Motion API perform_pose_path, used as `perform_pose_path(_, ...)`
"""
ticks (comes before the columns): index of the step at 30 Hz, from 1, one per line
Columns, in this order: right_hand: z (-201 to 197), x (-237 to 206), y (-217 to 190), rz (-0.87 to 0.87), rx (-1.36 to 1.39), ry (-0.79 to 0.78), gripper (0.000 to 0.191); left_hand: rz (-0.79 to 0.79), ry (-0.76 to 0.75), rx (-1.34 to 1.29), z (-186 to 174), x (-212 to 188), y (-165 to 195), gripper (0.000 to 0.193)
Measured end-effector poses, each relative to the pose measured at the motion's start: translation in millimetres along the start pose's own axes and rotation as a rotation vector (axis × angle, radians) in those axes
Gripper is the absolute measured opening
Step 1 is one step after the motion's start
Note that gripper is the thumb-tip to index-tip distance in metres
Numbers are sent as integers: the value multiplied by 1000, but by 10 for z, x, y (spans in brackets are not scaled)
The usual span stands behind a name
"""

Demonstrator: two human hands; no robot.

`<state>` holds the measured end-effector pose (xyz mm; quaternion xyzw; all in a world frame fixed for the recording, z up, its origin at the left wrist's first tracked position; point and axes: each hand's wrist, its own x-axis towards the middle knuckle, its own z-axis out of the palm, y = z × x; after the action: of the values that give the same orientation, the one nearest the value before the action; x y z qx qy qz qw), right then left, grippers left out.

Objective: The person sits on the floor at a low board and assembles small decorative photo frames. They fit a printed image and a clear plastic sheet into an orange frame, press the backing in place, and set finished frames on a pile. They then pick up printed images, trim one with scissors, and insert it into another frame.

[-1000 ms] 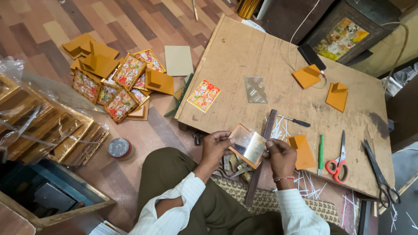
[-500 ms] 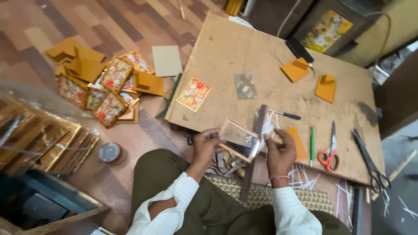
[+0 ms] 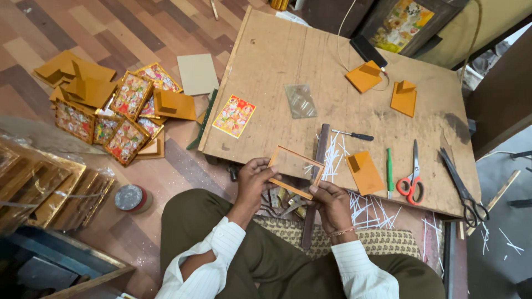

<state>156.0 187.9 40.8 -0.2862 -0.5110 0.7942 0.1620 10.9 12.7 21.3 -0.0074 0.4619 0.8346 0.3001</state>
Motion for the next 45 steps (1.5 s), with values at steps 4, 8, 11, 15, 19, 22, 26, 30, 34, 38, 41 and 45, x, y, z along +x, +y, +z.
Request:
perform_pose_path(4,-56,-19,40,35,48,-22,21,-64,-47,85,63,-16,38,30)
perform_pose_path(8,-79,-5,68,100,127,-30,20,-29,-56,49,84,-40,59,28)
perform_pose_path(11,-65,5,60,118,114,-39,22,-17,-58,37,78,-51,69,27)
perform_pose_path(15,-26,-11,51,127,112,-51,24,-9,-48,36,78,-44,74,27)
perform_pose_path(19,21,-30,92,71,52,-5,25,17,6,83,56,-57,58,27)
perform_pose_path(22,66,0,120,4,3,43,25,103,160,317,21,-57,47,25)
perform_pose_path(26,119,101,60,-149,-333,154,30,535,303,735,-23,69,119,18)
perform_pose_path(30,113,11,-54,-532,-865,322,40,571,473,890,-37,283,298,15)
perform_pose_path(34,195,-369,35,-516,-1210,434,70,438,618,1065,35,367,398,14)
perform_pose_path(38,310,-588,145,-242,-1161,434,84,549,686,1215,66,340,368,12)
perform_pose_path(41,318,-569,187,-204,-1120,431,77,440,587,1252,73,281,357,18)
perform_pose_path(45,227,-475,308,-276,-1016,446,63,818,192,1299,186,238,285,31)
